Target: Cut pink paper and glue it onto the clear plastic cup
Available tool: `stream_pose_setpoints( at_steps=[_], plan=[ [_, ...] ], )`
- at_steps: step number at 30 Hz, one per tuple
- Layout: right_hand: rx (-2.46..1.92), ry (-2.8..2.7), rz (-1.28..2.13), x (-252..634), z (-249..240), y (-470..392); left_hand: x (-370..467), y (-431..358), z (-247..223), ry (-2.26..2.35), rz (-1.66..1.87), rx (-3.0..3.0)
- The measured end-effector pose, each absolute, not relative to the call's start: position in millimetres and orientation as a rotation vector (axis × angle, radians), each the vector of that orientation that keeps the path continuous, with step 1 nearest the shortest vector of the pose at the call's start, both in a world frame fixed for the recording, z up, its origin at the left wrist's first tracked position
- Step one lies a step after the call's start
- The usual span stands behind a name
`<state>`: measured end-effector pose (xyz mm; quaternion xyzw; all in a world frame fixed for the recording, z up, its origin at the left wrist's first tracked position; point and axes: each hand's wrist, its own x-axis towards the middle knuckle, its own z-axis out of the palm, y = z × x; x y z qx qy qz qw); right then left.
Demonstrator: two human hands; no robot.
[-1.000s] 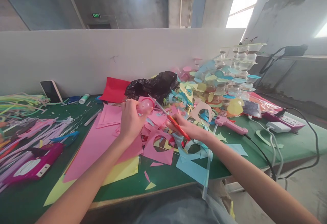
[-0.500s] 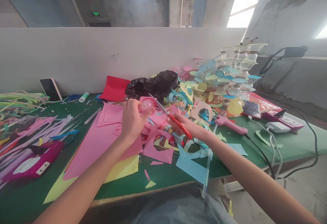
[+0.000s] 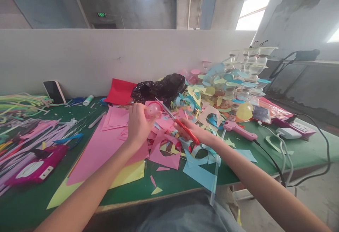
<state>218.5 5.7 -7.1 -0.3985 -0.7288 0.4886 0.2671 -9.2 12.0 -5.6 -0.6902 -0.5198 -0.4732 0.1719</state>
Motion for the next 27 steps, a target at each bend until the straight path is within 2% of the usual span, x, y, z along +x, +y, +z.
stream_pose_setpoints(
  at_steps=[27],
  plan=[
    [-1.043, -2.031, 1.133, 217.4, -6.0, 6.6, -7.5, 9.6, -7.3, -1.357, -1.344, -1.976]
  ],
)
